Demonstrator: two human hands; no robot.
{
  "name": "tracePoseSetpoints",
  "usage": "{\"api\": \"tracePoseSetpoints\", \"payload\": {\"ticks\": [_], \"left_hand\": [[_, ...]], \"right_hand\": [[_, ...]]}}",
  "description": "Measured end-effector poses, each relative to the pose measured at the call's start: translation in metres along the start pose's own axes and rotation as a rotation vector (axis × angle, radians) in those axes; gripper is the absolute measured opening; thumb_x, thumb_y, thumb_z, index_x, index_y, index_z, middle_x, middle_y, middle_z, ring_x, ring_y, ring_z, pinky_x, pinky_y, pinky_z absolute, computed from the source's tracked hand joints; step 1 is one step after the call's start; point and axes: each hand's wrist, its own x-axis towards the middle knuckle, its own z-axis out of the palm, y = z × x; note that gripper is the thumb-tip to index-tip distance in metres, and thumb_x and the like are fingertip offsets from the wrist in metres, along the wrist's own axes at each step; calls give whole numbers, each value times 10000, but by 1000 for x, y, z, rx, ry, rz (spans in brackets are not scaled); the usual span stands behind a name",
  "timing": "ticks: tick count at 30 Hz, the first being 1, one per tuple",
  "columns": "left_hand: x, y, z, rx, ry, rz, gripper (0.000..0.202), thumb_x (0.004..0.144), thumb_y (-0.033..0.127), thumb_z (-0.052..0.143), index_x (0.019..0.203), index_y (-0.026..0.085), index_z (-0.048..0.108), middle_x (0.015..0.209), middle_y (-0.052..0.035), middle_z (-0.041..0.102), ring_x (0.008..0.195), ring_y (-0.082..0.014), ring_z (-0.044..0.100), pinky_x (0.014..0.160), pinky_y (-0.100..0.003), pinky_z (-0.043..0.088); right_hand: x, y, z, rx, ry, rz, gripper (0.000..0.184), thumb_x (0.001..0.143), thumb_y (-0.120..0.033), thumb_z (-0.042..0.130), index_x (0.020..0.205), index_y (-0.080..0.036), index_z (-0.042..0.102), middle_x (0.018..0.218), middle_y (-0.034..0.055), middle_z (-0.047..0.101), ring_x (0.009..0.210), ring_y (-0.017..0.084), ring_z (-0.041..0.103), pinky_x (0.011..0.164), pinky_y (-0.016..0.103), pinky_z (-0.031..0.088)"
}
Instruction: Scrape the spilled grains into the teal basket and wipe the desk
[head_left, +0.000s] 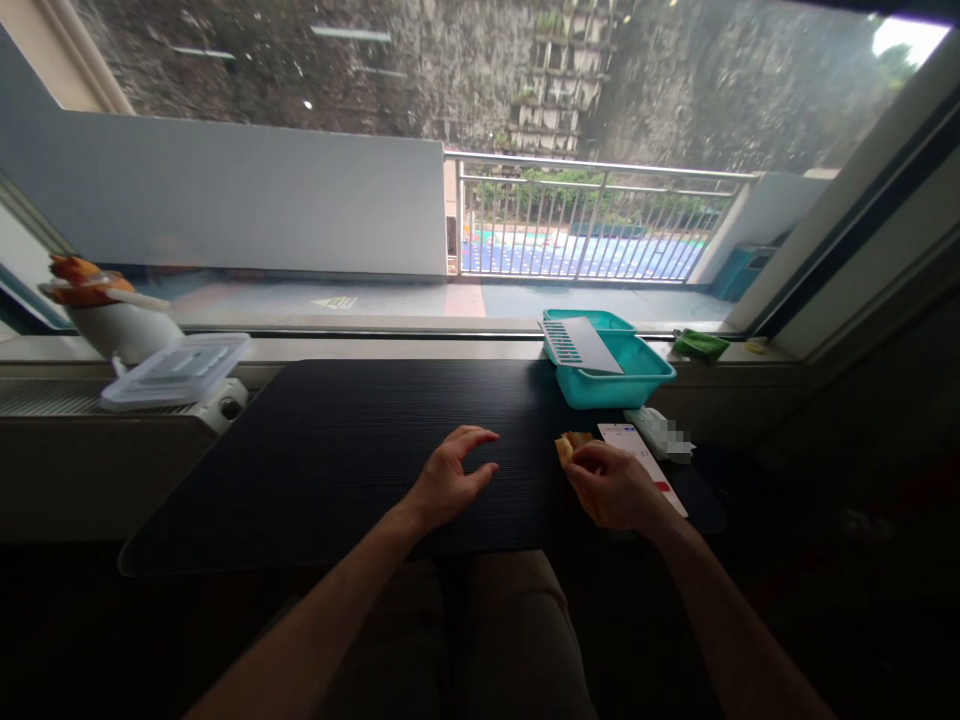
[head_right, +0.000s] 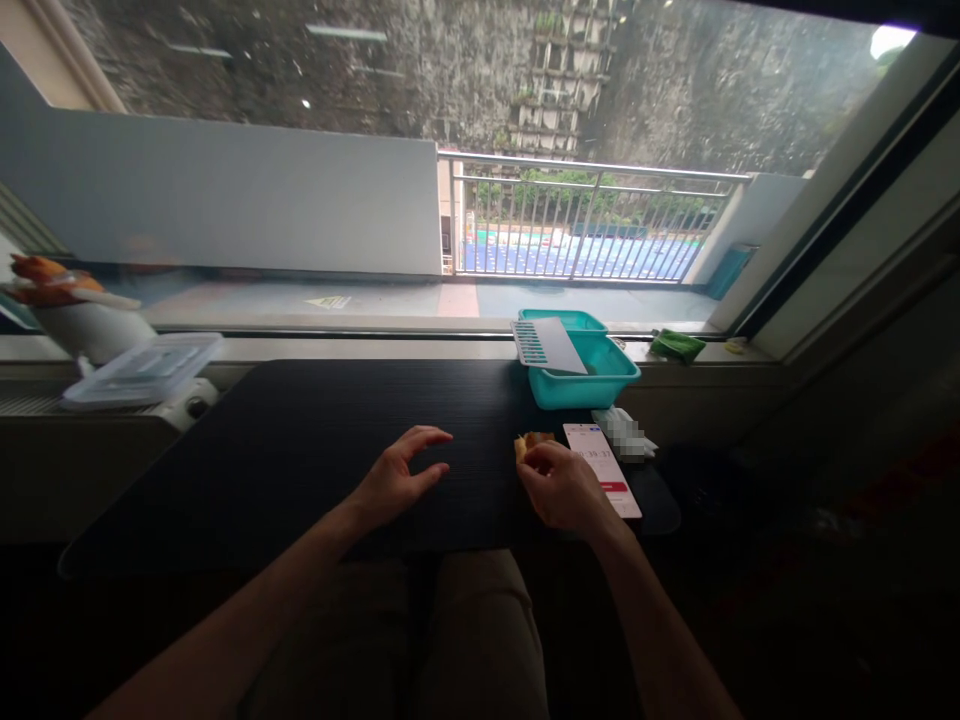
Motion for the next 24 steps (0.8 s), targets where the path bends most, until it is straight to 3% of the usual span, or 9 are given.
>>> {"api": "tracePoseSetpoints", "payload": {"ticks": [2,4,7,9,13,18,21,24], "left_hand": [[3,2,-1,-55,-63,-8,539,666,218,733,1186,245,598,1306,-44,551,1263,-231,440,1106,-372,291],[7,3,-3,-123,-140,-55,676,642,257,768,1275,248,531,1343,-54,527,1267,-246,446,1078,-377,337],[11,0,-8,-229,-272,-165,592,686,390,741,1217,189,573,1116,-82,653,993,-249,632,833,-358,515],[12,-3,-14,-284,-334,-232,467,707,452,715,1052,144,645,917,-72,687,784,-214,668,677,-315,534],[16,-7,-25,-342,-346,-283,404,683,496,722,850,140,632,762,-32,656,674,-157,643,619,-261,508],[39,-4,-30,-280,-334,-228,464,629,439,758,967,144,639,870,-64,683,778,-192,655,707,-313,523],[53,4,-35,-154,-249,-131,399,660,368,721,981,143,646,921,-63,677,853,-203,636,792,-338,503],[47,7,-40,4,-172,-22,217,715,293,651,889,165,661,916,-42,662,906,-199,603,862,-333,462]], "right_hand": [[4,-15,5,325,-103,-47,224,777,-401,601,767,-187,664,739,15,647,697,171,590,623,268,434],[9,-29,8,601,-188,-58,226,754,-405,642,812,-187,658,772,4,640,725,162,586,651,262,453],[19,-40,11,923,-187,-11,235,726,-393,692,859,-206,643,807,-19,621,743,142,577,679,251,468],[26,-40,14,1039,-145,51,244,718,-394,708,870,-218,633,763,-35,598,692,123,558,616,222,451],[37,-35,22,1096,-61,95,244,715,-394,715,868,-221,636,743,-41,603,665,112,548,578,202,425],[59,-43,20,1128,-31,83,296,613,-335,775,829,-210,616,751,-36,633,656,128,574,602,234,453],[67,-53,8,1098,22,-38,317,588,-281,772,847,-216,600,800,-34,645,726,143,601,667,253,477],[52,-55,3,860,-24,-191,316,664,-279,709,960,-220,617,926,0,668,859,178,619,763,293,490]]}}
